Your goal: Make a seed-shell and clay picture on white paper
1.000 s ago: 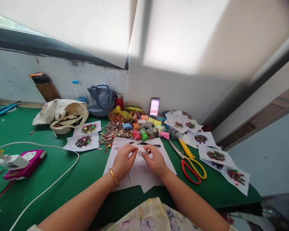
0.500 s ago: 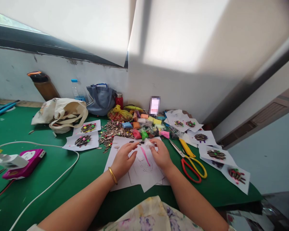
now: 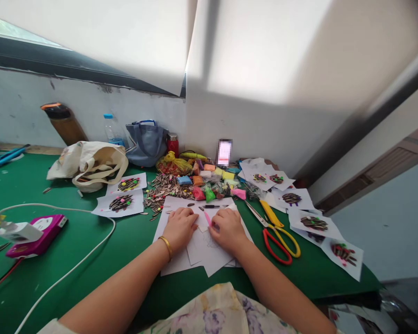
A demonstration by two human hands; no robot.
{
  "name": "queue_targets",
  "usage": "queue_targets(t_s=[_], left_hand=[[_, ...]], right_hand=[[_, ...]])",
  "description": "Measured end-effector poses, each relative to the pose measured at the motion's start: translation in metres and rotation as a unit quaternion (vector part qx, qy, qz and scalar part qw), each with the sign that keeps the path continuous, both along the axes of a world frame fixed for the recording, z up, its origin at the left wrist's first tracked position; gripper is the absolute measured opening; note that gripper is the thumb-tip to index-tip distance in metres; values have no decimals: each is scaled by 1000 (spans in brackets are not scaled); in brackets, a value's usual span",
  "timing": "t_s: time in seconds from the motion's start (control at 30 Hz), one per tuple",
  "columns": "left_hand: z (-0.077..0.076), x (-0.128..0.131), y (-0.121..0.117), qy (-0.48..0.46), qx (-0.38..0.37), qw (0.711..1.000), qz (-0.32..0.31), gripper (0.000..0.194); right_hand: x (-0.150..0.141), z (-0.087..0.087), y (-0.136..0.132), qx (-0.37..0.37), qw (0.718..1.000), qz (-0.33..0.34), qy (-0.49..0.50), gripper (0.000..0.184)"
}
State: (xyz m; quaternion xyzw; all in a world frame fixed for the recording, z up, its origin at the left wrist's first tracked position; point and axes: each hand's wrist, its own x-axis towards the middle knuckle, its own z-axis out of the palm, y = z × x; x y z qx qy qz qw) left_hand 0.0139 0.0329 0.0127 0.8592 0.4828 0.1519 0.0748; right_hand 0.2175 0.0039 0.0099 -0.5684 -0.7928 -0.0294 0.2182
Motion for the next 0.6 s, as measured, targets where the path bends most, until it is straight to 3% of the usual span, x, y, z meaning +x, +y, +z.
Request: queue_targets(t_s=[0.3, 0.6], left_hand=[[-1, 0, 3, 38, -30, 999, 18, 26], [6, -4, -4, 7, -33, 999, 1, 26]], right_hand=[[16, -2, 11, -36, 985, -128, -114, 10], [21, -5, 26, -50, 980, -160, -105, 14]])
